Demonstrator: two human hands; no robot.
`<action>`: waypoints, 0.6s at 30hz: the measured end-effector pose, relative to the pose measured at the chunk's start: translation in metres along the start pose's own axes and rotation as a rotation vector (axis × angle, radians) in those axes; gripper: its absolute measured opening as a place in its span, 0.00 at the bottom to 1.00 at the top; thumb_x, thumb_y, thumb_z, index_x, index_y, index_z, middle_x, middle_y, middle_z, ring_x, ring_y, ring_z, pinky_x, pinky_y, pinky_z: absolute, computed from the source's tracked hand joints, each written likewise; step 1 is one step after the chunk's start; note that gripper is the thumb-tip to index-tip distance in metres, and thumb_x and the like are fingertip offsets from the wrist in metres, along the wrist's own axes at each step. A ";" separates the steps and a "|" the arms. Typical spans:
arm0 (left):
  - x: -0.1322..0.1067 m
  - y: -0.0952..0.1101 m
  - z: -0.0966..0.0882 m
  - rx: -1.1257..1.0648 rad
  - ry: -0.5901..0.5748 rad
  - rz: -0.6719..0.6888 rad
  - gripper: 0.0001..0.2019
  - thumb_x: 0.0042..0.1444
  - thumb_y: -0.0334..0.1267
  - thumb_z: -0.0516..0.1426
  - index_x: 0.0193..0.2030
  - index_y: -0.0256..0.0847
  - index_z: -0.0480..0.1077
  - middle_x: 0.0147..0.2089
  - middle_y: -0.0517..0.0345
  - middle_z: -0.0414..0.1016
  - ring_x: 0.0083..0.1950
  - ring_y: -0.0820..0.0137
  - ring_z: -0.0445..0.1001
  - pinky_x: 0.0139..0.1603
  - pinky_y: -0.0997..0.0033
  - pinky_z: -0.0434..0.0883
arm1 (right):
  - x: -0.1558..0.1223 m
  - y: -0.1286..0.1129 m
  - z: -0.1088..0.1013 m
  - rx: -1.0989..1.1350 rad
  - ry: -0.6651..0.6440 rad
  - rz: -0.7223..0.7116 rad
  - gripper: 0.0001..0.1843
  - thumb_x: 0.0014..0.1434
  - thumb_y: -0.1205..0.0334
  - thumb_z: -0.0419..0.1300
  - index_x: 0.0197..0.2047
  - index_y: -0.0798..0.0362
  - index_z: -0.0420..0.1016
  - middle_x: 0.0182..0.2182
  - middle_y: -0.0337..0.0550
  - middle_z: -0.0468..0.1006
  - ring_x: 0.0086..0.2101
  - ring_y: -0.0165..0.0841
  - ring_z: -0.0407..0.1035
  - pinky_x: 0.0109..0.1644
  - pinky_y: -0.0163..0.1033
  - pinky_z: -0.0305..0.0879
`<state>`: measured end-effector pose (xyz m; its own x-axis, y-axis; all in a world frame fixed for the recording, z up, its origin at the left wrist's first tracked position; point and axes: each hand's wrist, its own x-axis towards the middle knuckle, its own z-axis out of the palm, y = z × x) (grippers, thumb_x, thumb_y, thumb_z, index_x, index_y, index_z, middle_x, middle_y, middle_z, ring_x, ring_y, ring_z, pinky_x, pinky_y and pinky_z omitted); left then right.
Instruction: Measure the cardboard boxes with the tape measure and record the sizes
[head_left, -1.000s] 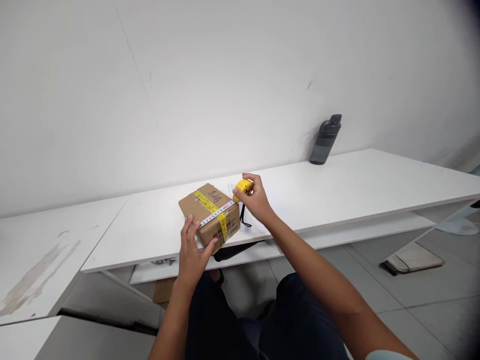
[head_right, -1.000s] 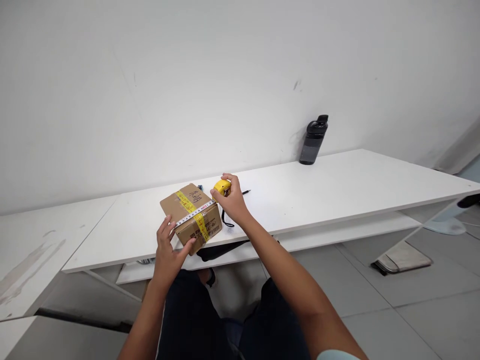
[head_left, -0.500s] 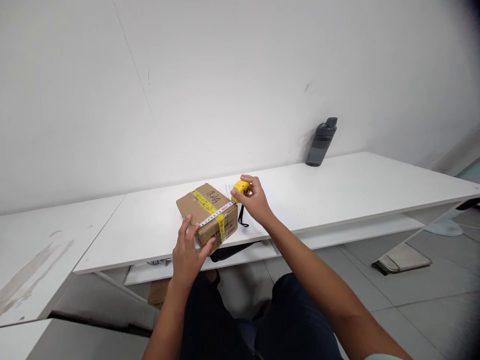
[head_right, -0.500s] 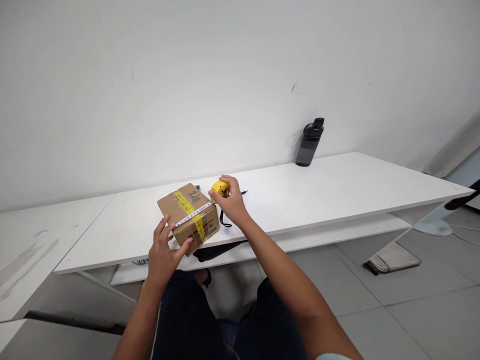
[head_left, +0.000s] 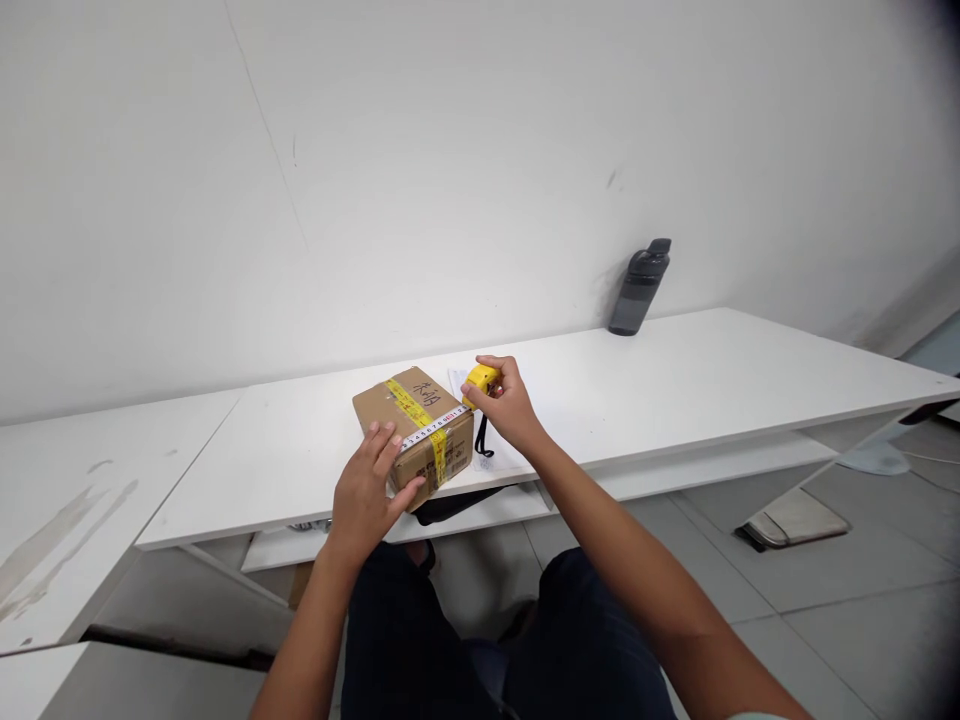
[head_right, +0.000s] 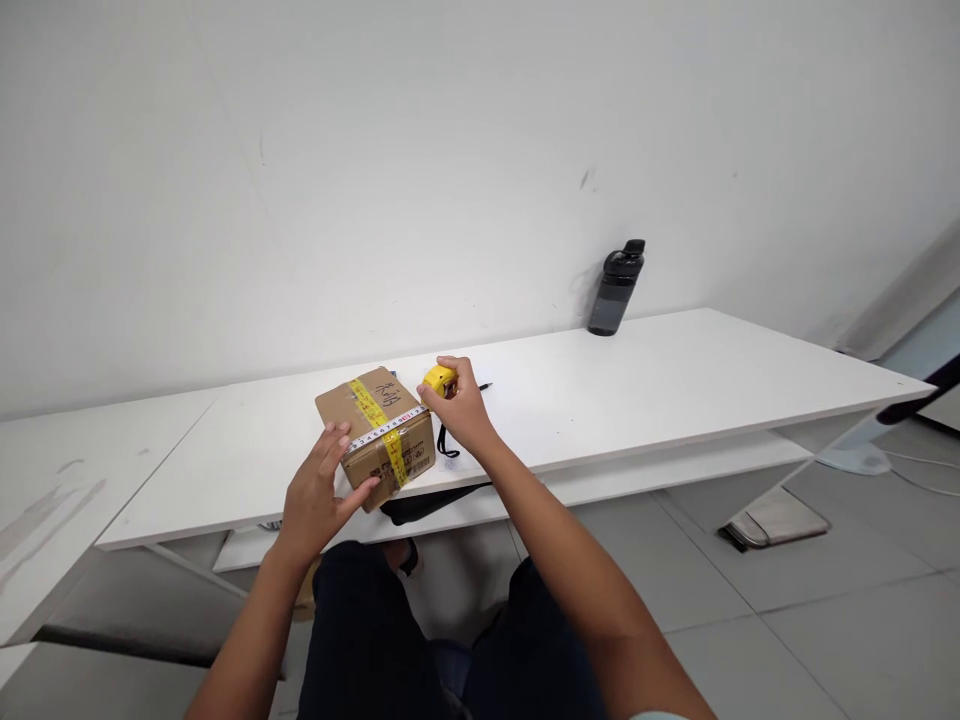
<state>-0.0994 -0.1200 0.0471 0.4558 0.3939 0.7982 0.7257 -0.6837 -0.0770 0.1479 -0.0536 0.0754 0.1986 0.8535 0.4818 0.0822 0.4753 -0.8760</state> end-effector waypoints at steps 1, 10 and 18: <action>0.000 0.000 0.000 0.007 -0.008 0.002 0.35 0.58 0.39 0.64 0.68 0.45 0.51 0.66 0.38 0.67 0.71 0.52 0.60 0.63 0.48 0.71 | 0.000 0.000 0.000 -0.004 -0.002 0.008 0.26 0.51 0.52 0.67 0.51 0.47 0.65 0.51 0.45 0.70 0.44 0.36 0.69 0.49 0.46 0.69; -0.007 0.001 0.003 -0.046 0.018 -0.074 0.29 0.58 0.39 0.64 0.63 0.47 0.58 0.66 0.43 0.67 0.72 0.54 0.60 0.61 0.50 0.73 | -0.003 -0.006 0.002 -0.015 -0.017 -0.034 0.25 0.52 0.53 0.67 0.52 0.46 0.65 0.56 0.46 0.68 0.52 0.39 0.67 0.52 0.45 0.68; -0.006 0.003 0.002 -0.095 0.004 -0.118 0.26 0.60 0.40 0.63 0.62 0.47 0.59 0.66 0.44 0.67 0.71 0.54 0.60 0.61 0.49 0.74 | -0.006 -0.005 0.002 -0.014 -0.008 -0.027 0.26 0.53 0.52 0.67 0.52 0.45 0.65 0.56 0.46 0.67 0.50 0.38 0.68 0.52 0.46 0.68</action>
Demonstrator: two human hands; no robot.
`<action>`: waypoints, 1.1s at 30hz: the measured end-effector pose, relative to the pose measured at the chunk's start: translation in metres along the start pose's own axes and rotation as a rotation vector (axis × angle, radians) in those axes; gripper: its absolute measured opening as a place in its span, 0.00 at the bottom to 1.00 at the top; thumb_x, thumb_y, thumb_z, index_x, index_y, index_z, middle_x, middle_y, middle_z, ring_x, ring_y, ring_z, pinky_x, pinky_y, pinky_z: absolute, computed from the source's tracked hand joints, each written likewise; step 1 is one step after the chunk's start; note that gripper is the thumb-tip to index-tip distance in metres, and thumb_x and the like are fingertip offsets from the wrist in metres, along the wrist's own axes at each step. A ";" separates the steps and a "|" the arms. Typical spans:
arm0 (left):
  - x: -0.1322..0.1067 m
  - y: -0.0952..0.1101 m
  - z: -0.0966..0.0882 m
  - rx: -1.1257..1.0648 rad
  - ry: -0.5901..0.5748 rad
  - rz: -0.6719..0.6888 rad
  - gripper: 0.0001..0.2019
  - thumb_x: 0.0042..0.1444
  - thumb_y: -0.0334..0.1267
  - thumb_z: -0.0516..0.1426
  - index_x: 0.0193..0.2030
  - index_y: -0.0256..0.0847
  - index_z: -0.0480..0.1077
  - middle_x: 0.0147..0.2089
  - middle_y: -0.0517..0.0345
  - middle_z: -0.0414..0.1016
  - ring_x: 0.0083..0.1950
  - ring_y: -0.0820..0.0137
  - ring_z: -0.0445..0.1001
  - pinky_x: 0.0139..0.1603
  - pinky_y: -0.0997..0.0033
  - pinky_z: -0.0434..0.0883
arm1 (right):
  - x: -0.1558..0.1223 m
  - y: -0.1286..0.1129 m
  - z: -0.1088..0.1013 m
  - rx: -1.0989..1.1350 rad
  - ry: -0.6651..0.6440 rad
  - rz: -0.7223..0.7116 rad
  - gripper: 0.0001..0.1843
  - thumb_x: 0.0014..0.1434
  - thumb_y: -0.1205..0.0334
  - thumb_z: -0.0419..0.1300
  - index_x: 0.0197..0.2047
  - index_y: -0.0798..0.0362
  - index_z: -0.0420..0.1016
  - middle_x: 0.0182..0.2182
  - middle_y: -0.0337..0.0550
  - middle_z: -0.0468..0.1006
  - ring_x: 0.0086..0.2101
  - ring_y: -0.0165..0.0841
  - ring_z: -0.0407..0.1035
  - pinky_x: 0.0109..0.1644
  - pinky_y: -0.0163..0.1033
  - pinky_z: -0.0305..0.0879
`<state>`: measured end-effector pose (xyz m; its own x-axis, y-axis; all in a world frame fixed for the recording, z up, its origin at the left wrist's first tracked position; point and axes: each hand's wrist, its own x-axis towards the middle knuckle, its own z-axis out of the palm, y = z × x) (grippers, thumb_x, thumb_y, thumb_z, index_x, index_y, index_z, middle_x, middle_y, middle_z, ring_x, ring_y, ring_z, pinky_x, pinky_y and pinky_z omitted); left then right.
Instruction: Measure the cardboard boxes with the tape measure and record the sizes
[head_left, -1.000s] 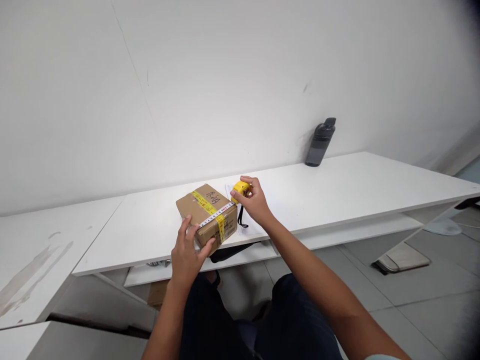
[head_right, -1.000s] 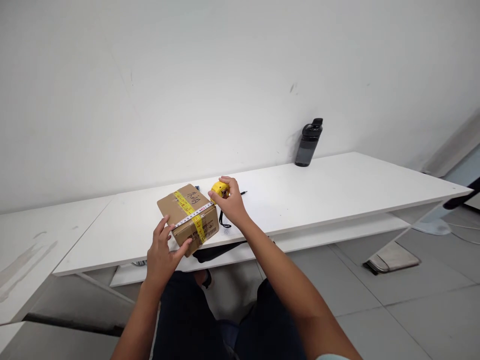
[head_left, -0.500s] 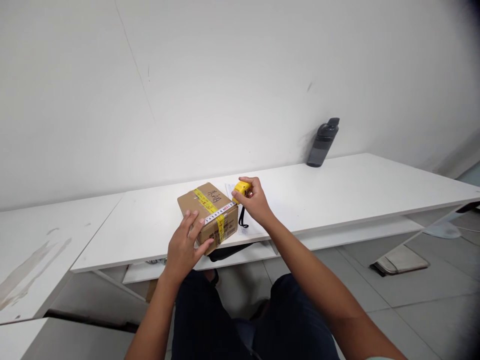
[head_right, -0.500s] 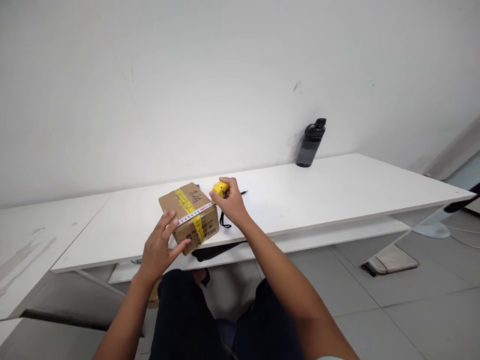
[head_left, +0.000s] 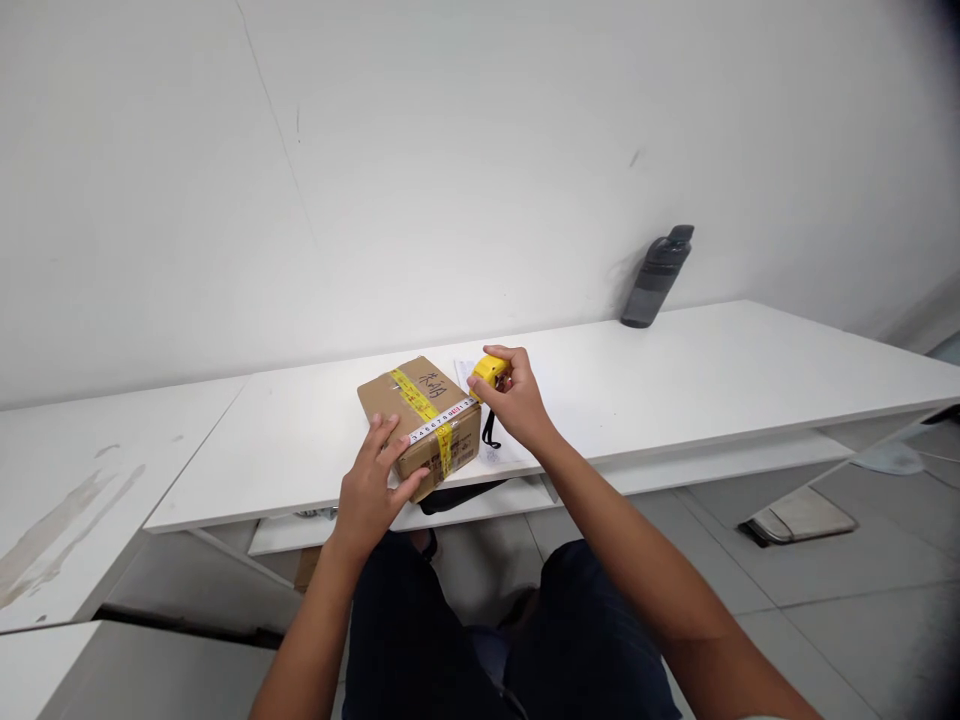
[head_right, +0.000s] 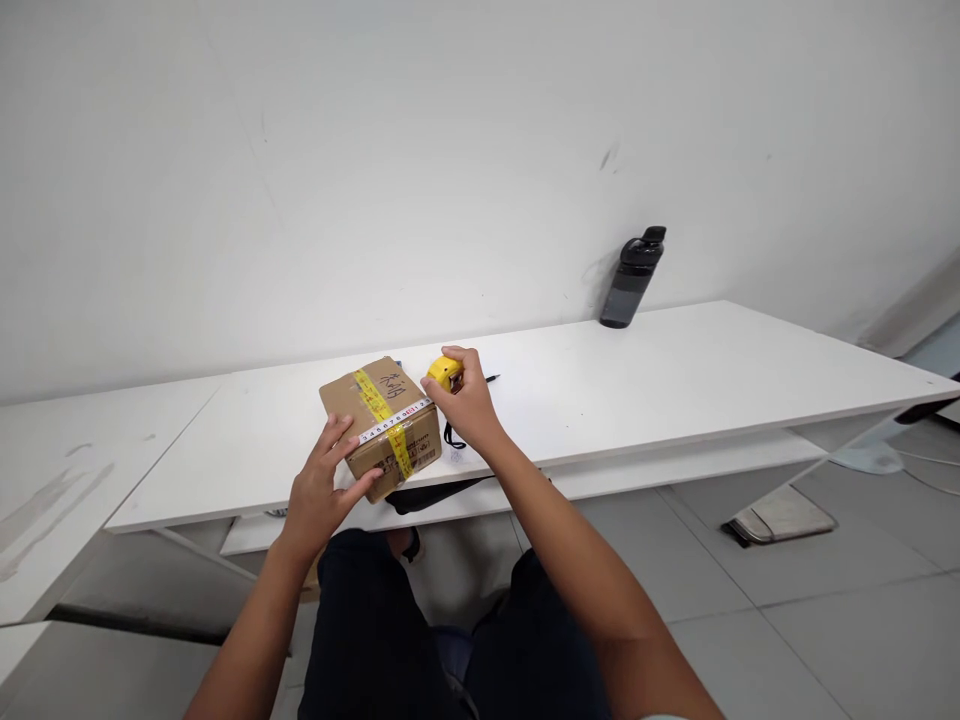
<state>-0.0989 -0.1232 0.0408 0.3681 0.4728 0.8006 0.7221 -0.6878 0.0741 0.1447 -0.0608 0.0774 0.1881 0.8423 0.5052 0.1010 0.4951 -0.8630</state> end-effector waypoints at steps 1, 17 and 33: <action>0.000 0.000 0.000 -0.003 -0.007 0.000 0.26 0.60 0.40 0.63 0.61 0.47 0.59 0.67 0.44 0.67 0.71 0.54 0.60 0.60 0.49 0.74 | 0.000 0.000 0.000 -0.001 0.002 -0.004 0.26 0.53 0.52 0.67 0.52 0.45 0.65 0.56 0.46 0.67 0.50 0.38 0.68 0.52 0.46 0.68; 0.005 0.003 -0.002 -0.047 0.023 0.034 0.19 0.59 0.38 0.63 0.54 0.46 0.63 0.61 0.46 0.72 0.70 0.55 0.63 0.62 0.45 0.72 | -0.003 -0.003 0.000 -0.010 0.017 -0.007 0.25 0.53 0.53 0.66 0.52 0.44 0.65 0.56 0.45 0.67 0.52 0.39 0.67 0.54 0.47 0.67; 0.014 0.005 -0.002 -0.082 0.050 0.014 0.17 0.57 0.36 0.65 0.51 0.44 0.66 0.55 0.47 0.76 0.66 0.54 0.69 0.58 0.47 0.75 | -0.001 -0.001 0.001 -0.065 0.056 -0.020 0.24 0.53 0.56 0.66 0.51 0.46 0.65 0.53 0.44 0.69 0.45 0.36 0.69 0.48 0.46 0.70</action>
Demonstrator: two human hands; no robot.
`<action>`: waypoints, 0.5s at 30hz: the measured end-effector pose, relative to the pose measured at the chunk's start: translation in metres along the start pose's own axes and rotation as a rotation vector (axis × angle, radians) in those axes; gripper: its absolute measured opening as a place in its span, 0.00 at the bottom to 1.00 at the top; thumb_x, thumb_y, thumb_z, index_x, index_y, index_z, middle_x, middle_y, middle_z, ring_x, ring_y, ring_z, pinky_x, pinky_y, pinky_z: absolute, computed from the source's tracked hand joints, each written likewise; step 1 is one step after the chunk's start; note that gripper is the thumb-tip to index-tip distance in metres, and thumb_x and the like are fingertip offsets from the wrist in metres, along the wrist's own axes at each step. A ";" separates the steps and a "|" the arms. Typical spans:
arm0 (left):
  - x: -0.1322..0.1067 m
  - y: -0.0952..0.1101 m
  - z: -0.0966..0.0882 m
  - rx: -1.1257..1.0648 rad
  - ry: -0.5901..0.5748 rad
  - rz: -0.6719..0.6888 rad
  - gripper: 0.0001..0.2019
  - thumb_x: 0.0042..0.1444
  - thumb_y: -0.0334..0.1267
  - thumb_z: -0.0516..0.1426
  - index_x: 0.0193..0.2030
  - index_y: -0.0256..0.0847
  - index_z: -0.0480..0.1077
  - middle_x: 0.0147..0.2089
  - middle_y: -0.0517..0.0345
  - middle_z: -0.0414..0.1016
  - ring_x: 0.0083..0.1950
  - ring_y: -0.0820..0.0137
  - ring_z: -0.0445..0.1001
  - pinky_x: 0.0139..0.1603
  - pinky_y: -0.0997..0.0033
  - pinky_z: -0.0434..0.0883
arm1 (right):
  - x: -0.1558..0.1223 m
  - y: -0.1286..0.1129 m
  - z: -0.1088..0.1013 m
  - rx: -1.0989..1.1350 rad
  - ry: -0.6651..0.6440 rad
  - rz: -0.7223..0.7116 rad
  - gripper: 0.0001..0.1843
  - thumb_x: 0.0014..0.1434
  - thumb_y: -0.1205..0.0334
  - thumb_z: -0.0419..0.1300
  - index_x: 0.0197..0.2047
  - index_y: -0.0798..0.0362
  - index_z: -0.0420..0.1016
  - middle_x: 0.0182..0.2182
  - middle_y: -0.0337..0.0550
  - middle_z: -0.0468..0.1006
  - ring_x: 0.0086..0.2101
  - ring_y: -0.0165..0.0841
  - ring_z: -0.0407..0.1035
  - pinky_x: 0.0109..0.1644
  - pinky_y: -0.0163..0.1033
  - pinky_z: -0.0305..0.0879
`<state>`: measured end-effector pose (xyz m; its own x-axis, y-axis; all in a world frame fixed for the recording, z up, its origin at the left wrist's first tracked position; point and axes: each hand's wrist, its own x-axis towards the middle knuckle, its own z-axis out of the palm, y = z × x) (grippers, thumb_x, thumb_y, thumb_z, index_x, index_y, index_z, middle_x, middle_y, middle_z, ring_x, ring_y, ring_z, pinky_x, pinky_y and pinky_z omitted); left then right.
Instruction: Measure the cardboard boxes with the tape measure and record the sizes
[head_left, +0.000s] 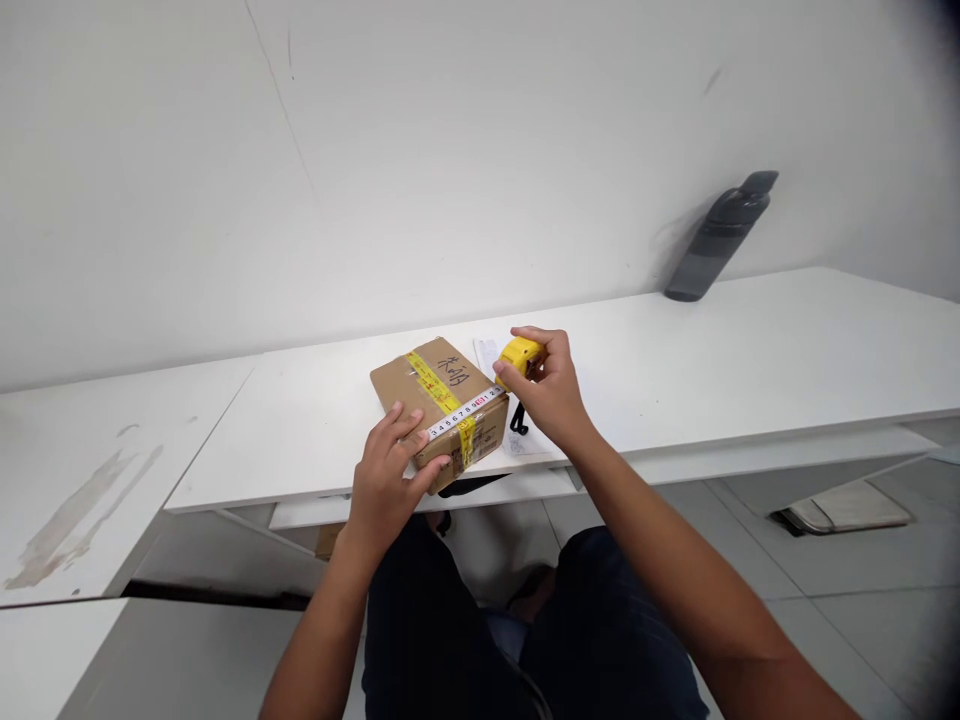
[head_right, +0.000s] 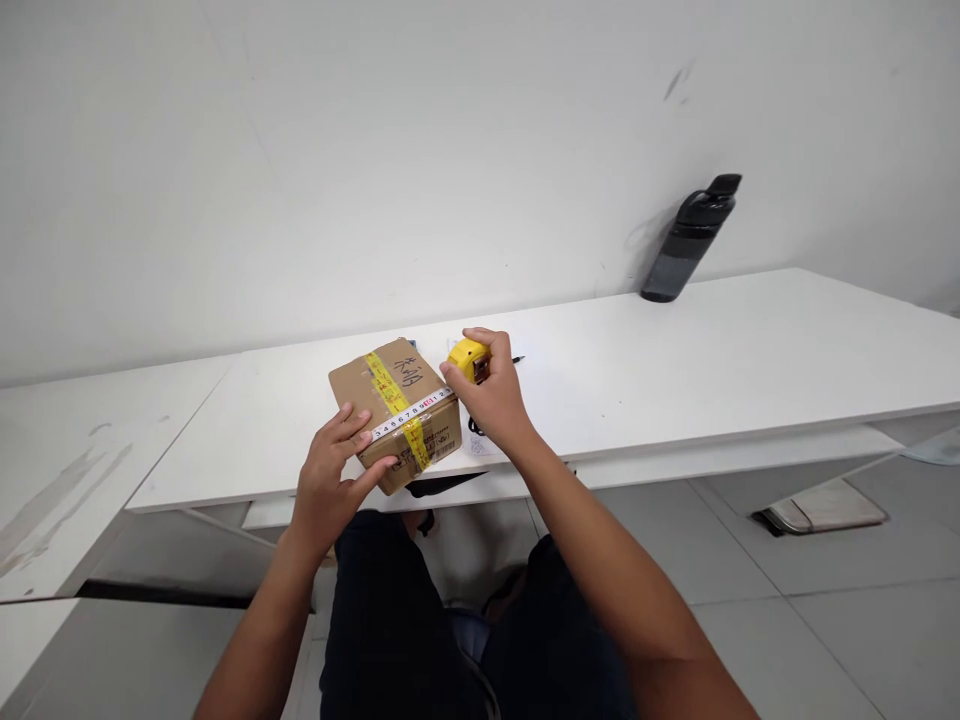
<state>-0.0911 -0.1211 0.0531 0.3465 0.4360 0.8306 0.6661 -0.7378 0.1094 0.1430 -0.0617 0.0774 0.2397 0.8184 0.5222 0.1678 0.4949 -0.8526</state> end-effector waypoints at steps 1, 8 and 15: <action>0.000 0.000 0.000 -0.007 0.000 -0.005 0.17 0.57 0.36 0.65 0.50 0.44 0.66 0.55 0.47 0.76 0.66 0.55 0.69 0.59 0.47 0.75 | -0.001 0.000 0.000 -0.011 0.004 -0.004 0.23 0.53 0.56 0.66 0.51 0.46 0.65 0.53 0.44 0.69 0.45 0.36 0.69 0.47 0.46 0.70; -0.001 0.000 0.002 -0.011 -0.007 -0.044 0.16 0.56 0.36 0.65 0.49 0.47 0.66 0.55 0.51 0.76 0.67 0.56 0.68 0.59 0.49 0.74 | -0.003 0.000 0.000 -0.071 0.031 -0.049 0.23 0.53 0.57 0.65 0.52 0.45 0.66 0.54 0.44 0.68 0.43 0.36 0.69 0.42 0.44 0.70; -0.007 -0.003 0.012 -0.025 0.081 -0.003 0.22 0.54 0.33 0.66 0.52 0.48 0.63 0.56 0.53 0.75 0.68 0.56 0.67 0.58 0.49 0.75 | -0.001 0.008 0.000 -0.054 0.029 -0.062 0.24 0.53 0.57 0.66 0.52 0.44 0.67 0.54 0.43 0.68 0.41 0.34 0.69 0.40 0.43 0.70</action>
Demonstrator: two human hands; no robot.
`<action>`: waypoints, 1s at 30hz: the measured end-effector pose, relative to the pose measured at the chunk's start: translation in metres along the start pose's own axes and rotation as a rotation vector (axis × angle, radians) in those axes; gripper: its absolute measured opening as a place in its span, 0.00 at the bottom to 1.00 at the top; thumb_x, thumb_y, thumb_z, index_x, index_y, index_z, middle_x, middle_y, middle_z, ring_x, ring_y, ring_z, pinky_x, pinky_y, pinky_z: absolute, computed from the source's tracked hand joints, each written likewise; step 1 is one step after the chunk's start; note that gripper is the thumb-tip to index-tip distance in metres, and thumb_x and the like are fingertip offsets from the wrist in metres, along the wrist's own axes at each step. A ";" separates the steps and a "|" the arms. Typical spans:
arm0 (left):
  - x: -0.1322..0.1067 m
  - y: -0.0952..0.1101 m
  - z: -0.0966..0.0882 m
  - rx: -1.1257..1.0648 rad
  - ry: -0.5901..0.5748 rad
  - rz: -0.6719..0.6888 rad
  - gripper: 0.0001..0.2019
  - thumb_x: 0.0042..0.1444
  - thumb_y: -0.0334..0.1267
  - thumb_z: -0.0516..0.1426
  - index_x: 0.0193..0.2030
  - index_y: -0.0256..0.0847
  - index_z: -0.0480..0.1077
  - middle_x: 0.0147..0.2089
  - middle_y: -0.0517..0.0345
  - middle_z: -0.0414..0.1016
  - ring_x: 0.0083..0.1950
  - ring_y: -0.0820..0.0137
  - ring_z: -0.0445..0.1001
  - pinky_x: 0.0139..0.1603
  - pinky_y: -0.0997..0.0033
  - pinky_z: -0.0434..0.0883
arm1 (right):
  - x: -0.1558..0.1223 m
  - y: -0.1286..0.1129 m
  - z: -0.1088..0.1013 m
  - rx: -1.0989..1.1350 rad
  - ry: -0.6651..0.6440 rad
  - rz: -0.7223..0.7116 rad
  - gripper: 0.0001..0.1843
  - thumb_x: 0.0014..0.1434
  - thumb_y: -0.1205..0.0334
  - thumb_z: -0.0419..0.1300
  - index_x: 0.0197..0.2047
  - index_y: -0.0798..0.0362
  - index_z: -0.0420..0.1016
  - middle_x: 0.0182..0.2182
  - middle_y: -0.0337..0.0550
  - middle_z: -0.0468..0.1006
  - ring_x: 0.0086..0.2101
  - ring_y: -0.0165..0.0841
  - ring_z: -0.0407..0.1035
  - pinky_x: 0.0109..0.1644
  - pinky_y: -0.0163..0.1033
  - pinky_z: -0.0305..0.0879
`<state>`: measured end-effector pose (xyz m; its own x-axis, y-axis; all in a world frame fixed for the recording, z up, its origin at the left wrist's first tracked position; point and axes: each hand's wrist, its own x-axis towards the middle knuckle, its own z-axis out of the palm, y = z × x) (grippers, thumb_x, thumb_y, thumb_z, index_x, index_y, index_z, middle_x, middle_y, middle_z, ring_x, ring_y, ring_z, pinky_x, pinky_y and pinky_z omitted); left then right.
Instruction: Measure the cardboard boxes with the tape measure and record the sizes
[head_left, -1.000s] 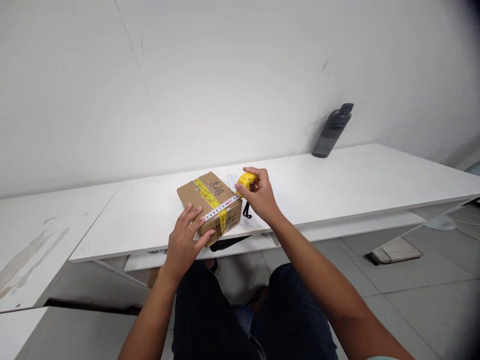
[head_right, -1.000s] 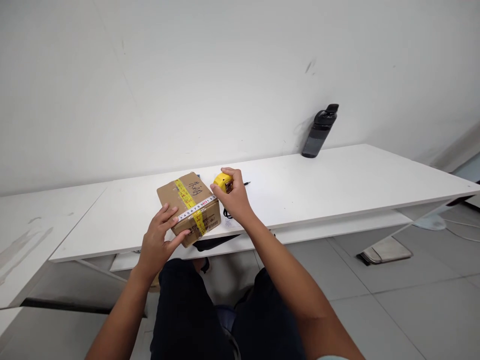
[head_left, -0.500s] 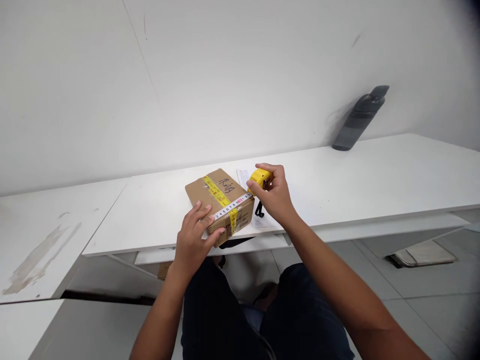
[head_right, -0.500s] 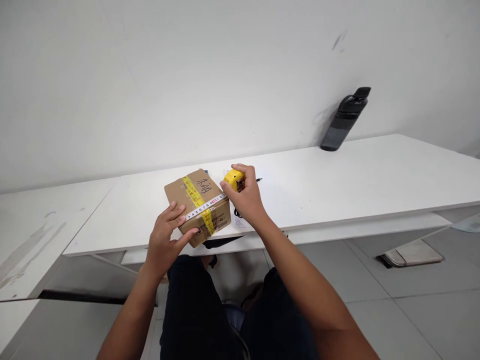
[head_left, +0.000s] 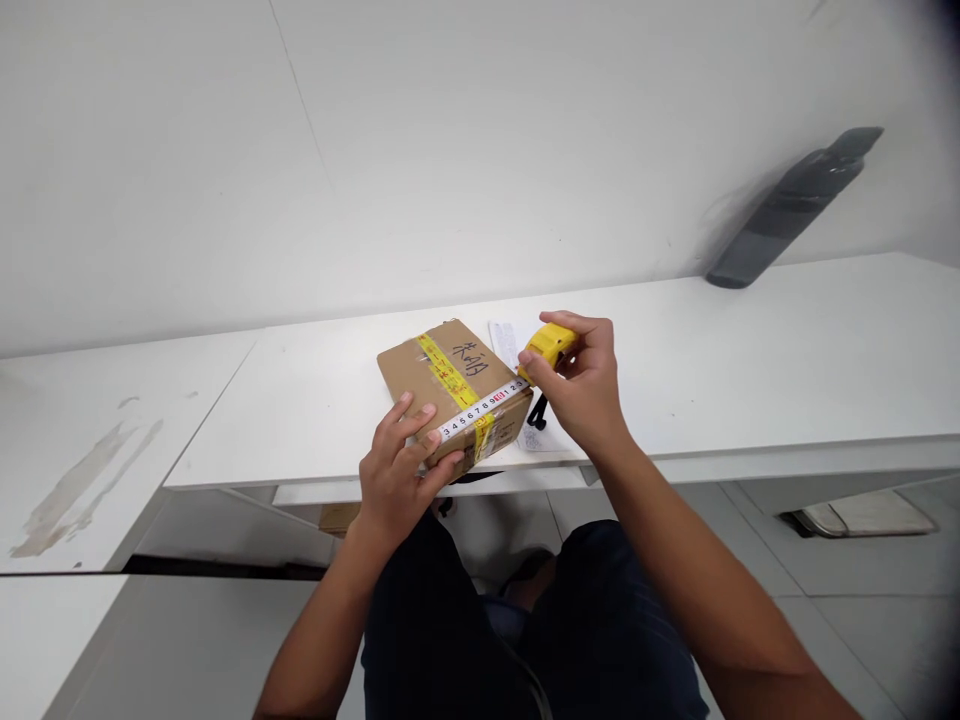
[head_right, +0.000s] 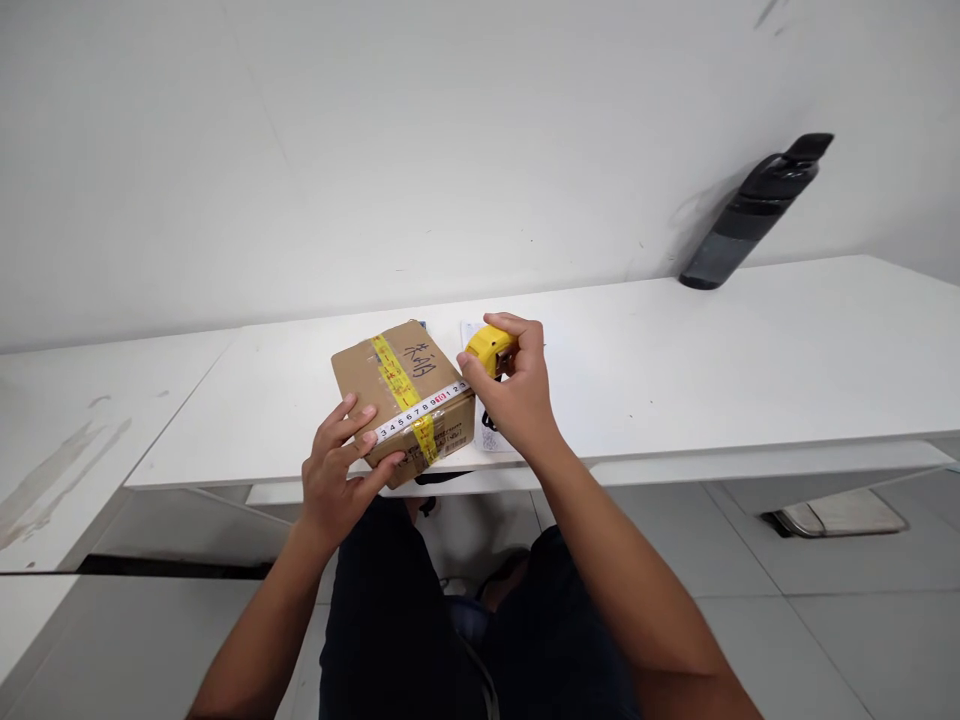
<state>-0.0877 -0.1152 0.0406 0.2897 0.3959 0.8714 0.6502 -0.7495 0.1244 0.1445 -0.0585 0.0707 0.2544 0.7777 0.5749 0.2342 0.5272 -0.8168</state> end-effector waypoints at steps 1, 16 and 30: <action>0.000 -0.001 0.001 -0.002 0.005 0.001 0.22 0.54 0.33 0.67 0.52 0.48 0.63 0.56 0.53 0.75 0.67 0.55 0.67 0.58 0.49 0.75 | 0.001 0.001 0.000 0.001 -0.006 0.004 0.24 0.53 0.57 0.66 0.52 0.44 0.67 0.53 0.43 0.68 0.41 0.34 0.69 0.40 0.43 0.70; -0.004 0.002 0.005 0.053 0.006 -0.047 0.21 0.56 0.33 0.65 0.53 0.46 0.62 0.57 0.48 0.74 0.69 0.55 0.65 0.59 0.49 0.75 | 0.001 0.001 0.003 0.079 0.004 0.075 0.23 0.53 0.56 0.66 0.51 0.46 0.66 0.51 0.44 0.71 0.39 0.33 0.68 0.40 0.42 0.68; -0.002 0.005 0.002 0.136 0.021 -0.007 0.22 0.58 0.33 0.63 0.58 0.43 0.63 0.57 0.45 0.75 0.67 0.54 0.67 0.58 0.50 0.75 | 0.001 -0.001 0.003 0.131 -0.023 0.119 0.25 0.53 0.54 0.67 0.52 0.49 0.65 0.49 0.46 0.71 0.42 0.35 0.69 0.44 0.44 0.69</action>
<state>-0.0834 -0.1188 0.0384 0.2707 0.3890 0.8806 0.7416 -0.6675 0.0668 0.1415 -0.0565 0.0720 0.2514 0.8438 0.4741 0.0792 0.4702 -0.8790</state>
